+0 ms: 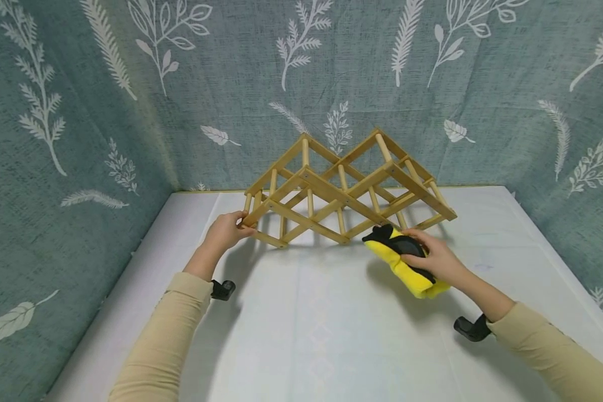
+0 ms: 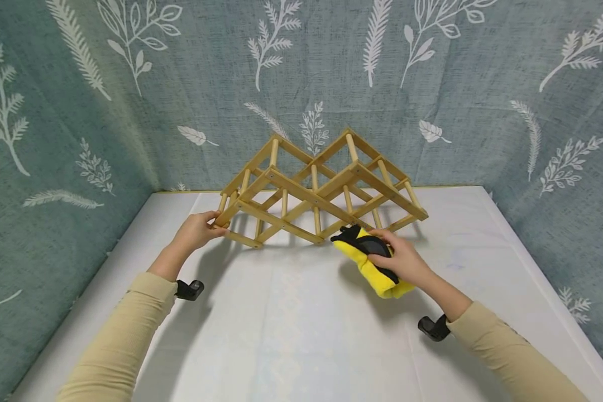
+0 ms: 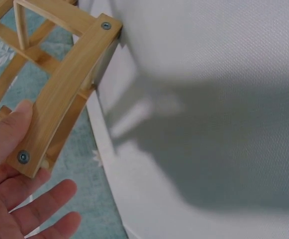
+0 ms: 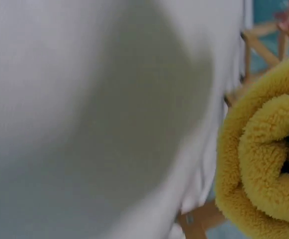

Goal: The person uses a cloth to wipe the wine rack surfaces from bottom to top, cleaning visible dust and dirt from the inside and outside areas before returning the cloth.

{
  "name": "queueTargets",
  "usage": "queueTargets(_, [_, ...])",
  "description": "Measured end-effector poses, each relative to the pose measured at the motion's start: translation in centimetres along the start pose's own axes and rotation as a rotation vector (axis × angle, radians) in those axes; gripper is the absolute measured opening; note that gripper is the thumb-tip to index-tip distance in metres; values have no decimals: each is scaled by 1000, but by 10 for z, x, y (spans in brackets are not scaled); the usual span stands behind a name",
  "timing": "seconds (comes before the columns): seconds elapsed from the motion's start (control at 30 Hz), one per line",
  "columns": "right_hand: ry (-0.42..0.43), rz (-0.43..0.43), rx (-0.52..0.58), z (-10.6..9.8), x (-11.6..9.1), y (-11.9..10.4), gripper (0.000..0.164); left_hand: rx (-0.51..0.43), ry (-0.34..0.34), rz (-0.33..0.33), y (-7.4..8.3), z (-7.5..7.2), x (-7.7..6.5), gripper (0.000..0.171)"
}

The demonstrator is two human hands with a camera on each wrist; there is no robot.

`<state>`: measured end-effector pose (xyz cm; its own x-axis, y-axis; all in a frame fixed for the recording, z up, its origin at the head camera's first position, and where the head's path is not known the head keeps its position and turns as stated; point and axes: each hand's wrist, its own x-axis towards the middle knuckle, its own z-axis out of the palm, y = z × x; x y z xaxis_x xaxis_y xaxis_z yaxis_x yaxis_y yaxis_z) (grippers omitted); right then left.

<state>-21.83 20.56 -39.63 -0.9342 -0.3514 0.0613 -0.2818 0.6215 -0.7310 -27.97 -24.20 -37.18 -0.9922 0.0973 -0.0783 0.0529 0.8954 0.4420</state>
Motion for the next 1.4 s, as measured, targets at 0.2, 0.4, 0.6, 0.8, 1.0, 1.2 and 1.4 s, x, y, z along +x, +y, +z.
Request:
queueTargets(0.2, [-153, -102, -86, 31, 11, 6, 50, 10, -4, -4, 2, 0, 1, 56])
queueTargets(0.4, [-175, -42, -135, 33, 13, 4, 55, 7, -4, -9, 0, 0, 0, 57])
queueTargets(0.6, [-102, -221, -268, 33, 9, -2, 40, 6, -3, -8, -1, 0, 1, 57])
queueTargets(0.8, [-139, -324, -341, 31, 9, 2, 14, 13, 0, 8, 0, 1, 1, 55])
queueTargets(1.0, [-272, -189, -255, 19, 10, 0, 18, 15, -4, 4, 0, 1, 1, 56])
queueTargets(1.2, [-381, -35, -264, 15, 7, -11, 40, 7, -2, 0, 0, 1, 0, 59])
queueTargets(1.4, [-332, 57, -322, 27, 0, -12, 41, 8, 8, 5, 1, 1, 0, 59])
